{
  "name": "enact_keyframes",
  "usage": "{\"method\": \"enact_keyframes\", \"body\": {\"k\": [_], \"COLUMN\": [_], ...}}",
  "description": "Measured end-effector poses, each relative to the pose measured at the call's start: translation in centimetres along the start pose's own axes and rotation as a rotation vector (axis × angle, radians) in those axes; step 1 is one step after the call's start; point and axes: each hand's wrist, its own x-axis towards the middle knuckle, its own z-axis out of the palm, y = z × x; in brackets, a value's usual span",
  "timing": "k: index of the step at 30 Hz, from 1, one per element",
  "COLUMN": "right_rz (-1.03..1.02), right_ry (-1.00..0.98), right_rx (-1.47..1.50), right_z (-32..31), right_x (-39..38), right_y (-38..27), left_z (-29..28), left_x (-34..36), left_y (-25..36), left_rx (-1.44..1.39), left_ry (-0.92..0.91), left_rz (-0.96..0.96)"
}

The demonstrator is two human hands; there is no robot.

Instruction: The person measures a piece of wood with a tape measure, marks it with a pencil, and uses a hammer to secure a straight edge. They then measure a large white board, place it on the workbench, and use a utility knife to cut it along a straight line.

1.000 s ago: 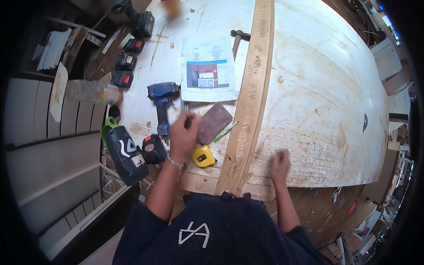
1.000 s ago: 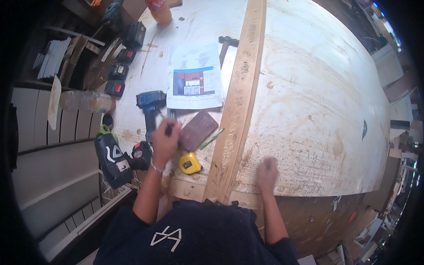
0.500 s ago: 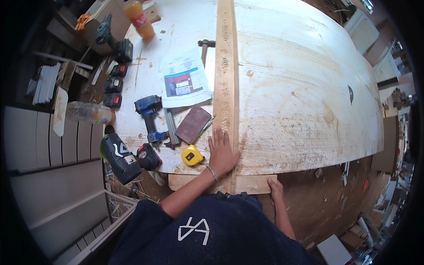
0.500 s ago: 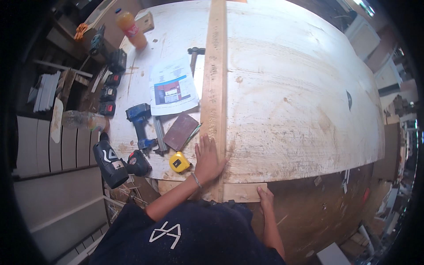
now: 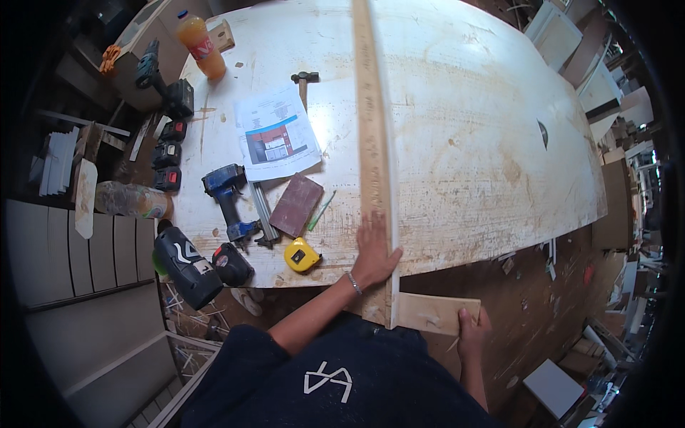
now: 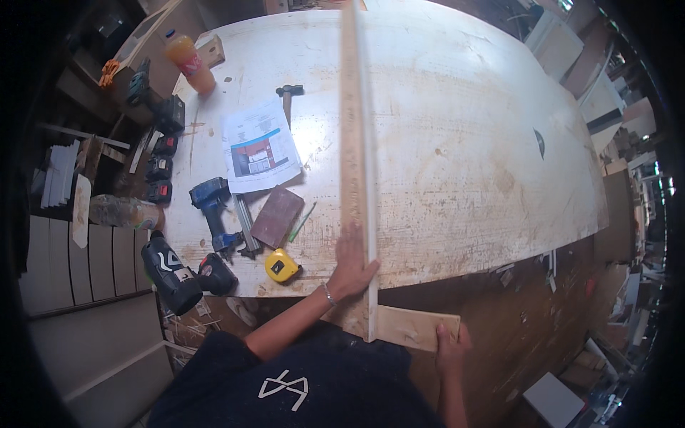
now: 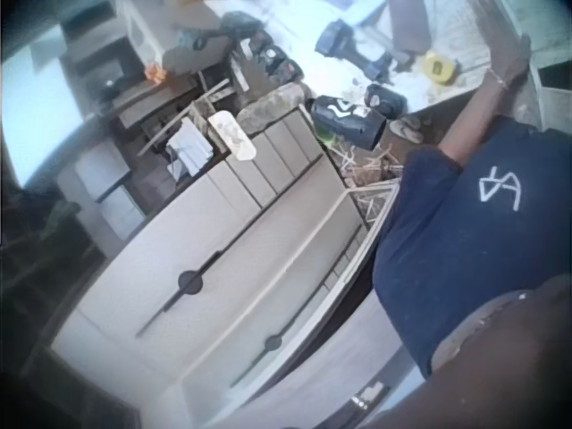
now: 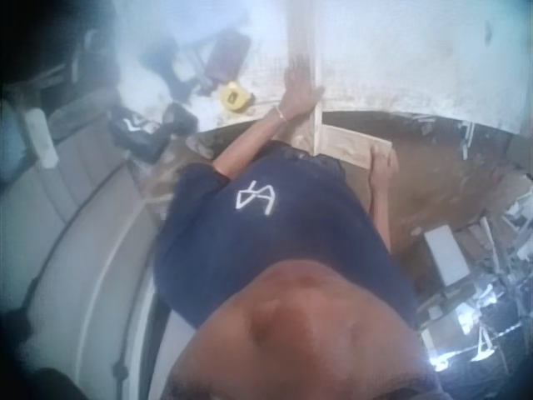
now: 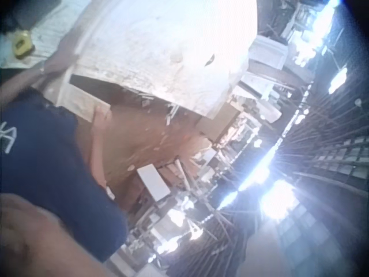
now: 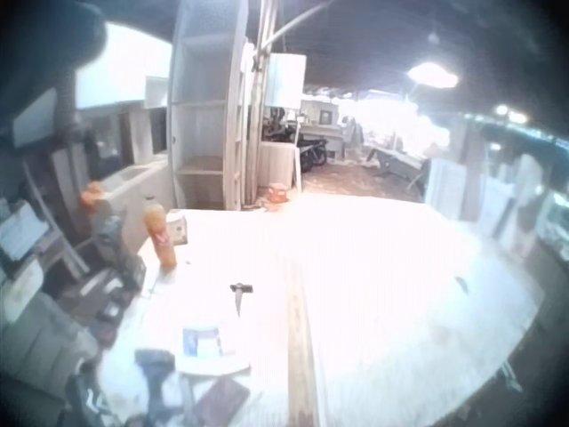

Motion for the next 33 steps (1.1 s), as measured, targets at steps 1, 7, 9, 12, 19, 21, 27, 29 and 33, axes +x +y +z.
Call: {"method": "enact_keyframes", "body": {"k": [1, 7, 9, 12, 19, 21, 27, 29, 33], "right_rz": [-0.028, -0.063, -0.118, -0.2, -0.292, -0.283, -0.286, -0.357, -0.529], "right_ry": [0.061, 0.231, 0.258, 0.254, 0.17, 0.057, -0.347, -0.443, -0.597], "right_rx": [-0.025, -0.221, -0.365, -0.306, -0.321, -0.247, -0.112, -0.059, 0.003], "right_z": [-0.5, -2.8, -2.8, -2.4, -4.6, -5.6, -10.5, -11.4, -12.4], "right_x": [-0.1, -0.8, -0.2, 1.1, 2.5, 3.0, 7.6, 8.9, 11.5], "right_y": [-0.5, -8.4, -10.3, -10.1, -6.9, -6.7, -6.8, -5.9, -3.7], "left_z": [0.7, -5.4, -11.4, -18.4, -21.4, -21.3, -21.2, -19.8, -19.4], "left_x": [0.9, 17.2, 25.5, 31.5, 33.2, 34.6, 34.5, 33.0, 30.4], "left_y": [0.2, -0.2, -6.1, -13.7, -15.8, -16.4, -11.8, -9.8, -4.4], "left_rx": [-0.042, -0.302, -0.173, 0.272, 0.844, 0.835, 0.807, 0.764, 0.598], "left_ry": [-0.044, 0.05, 0.503, 0.815, 0.289, 0.269, 0.384, 0.564, 0.625], "left_rz": [0.052, 0.016, 0.028, -0.118, -0.447, -0.497, -0.603, -0.604, -0.364]}}
